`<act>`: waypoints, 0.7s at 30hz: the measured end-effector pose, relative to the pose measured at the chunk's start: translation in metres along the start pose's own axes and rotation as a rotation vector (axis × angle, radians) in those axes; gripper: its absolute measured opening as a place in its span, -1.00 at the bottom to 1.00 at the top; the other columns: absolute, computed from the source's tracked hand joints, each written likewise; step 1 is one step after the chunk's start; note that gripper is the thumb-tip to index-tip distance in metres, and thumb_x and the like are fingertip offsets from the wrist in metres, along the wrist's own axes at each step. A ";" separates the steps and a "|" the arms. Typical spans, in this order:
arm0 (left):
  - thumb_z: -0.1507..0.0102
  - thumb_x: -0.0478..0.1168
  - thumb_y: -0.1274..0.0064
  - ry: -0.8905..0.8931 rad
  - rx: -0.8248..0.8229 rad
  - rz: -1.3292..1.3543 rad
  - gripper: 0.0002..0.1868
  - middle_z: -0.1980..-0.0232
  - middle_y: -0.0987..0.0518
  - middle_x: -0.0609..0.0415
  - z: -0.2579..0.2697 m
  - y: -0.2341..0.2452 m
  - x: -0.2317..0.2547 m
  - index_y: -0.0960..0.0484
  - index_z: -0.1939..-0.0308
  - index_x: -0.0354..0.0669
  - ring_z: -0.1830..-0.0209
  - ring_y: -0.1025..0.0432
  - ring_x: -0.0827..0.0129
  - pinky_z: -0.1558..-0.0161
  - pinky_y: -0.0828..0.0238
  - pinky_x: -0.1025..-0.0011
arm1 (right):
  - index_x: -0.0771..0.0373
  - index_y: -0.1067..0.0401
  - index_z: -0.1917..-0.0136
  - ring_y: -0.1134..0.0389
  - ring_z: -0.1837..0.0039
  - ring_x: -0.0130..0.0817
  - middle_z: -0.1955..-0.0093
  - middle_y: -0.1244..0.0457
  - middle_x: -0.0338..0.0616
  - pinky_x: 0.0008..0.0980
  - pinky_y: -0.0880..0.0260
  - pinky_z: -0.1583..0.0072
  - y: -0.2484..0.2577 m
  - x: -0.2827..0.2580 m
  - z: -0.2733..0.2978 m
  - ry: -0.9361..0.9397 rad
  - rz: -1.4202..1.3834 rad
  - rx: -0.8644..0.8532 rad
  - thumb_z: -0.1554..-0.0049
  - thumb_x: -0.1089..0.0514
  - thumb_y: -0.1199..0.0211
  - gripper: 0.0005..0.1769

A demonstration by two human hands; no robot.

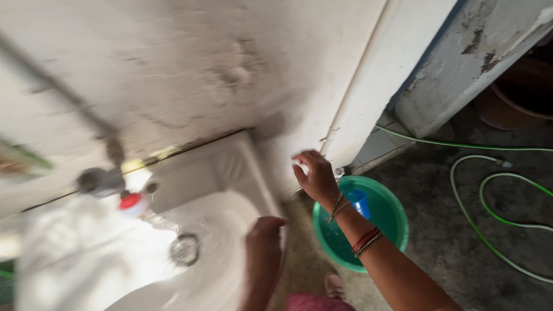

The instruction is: The person washes a white ceramic sink using a green sponge and water from a tap. They rinse the sponge, scrub the basin and drain area, and repeatedly rinse the sponge under running water.

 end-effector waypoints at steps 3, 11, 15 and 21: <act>-0.12 -0.48 0.04 -0.101 -0.059 -0.006 -0.74 0.13 -0.66 -0.16 -0.025 -0.122 0.023 -0.74 0.26 -0.22 0.14 -0.56 -0.05 0.08 -0.48 0.13 | 0.25 -0.52 -0.05 -0.44 0.07 -0.15 0.09 -0.36 -0.06 -0.25 -0.51 -0.08 -0.007 0.111 0.037 -0.298 0.043 -0.232 -0.15 0.22 -0.25 -0.82; -0.14 -0.41 0.04 0.412 -0.056 -0.098 -0.74 0.11 -0.65 -0.19 -0.134 -0.340 -0.107 -0.76 0.26 -0.14 0.05 -0.55 -0.08 0.02 -0.49 0.07 | 0.19 -0.50 -0.13 -0.19 -0.37 -0.04 -0.28 -0.26 -0.01 -0.08 -0.30 -0.31 -0.036 0.318 0.097 0.025 0.554 -0.588 0.02 0.36 -0.21 -0.59; -0.14 -0.39 0.02 0.464 0.028 -0.107 -0.76 0.13 -0.66 -0.17 -0.142 -0.370 -0.153 -0.76 0.27 -0.13 0.08 -0.55 -0.07 0.02 -0.49 0.06 | 0.22 -0.50 -0.08 -0.17 -0.39 0.05 -0.37 -0.21 0.04 -0.02 -0.35 -0.24 -0.076 0.373 0.109 0.141 0.640 -0.807 -0.07 0.19 -0.21 -0.72; -0.15 -0.38 0.03 0.557 -0.003 -0.150 -0.74 0.16 -0.68 -0.16 -0.140 -0.363 -0.164 -0.77 0.24 -0.08 0.08 -0.58 -0.02 -0.01 -0.52 0.11 | 0.21 -0.58 0.00 -0.42 -0.14 -0.11 0.00 -0.40 -0.04 -0.13 -0.48 -0.13 -0.127 0.405 0.101 0.280 0.966 -0.988 -0.26 0.10 -0.16 -0.77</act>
Point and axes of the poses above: each hand's wrist, its own z-axis away from the middle knuckle, its own y-axis out of the back of the hand, x = y × z, the point moved 3 cm from there along -z, towards the middle knuckle
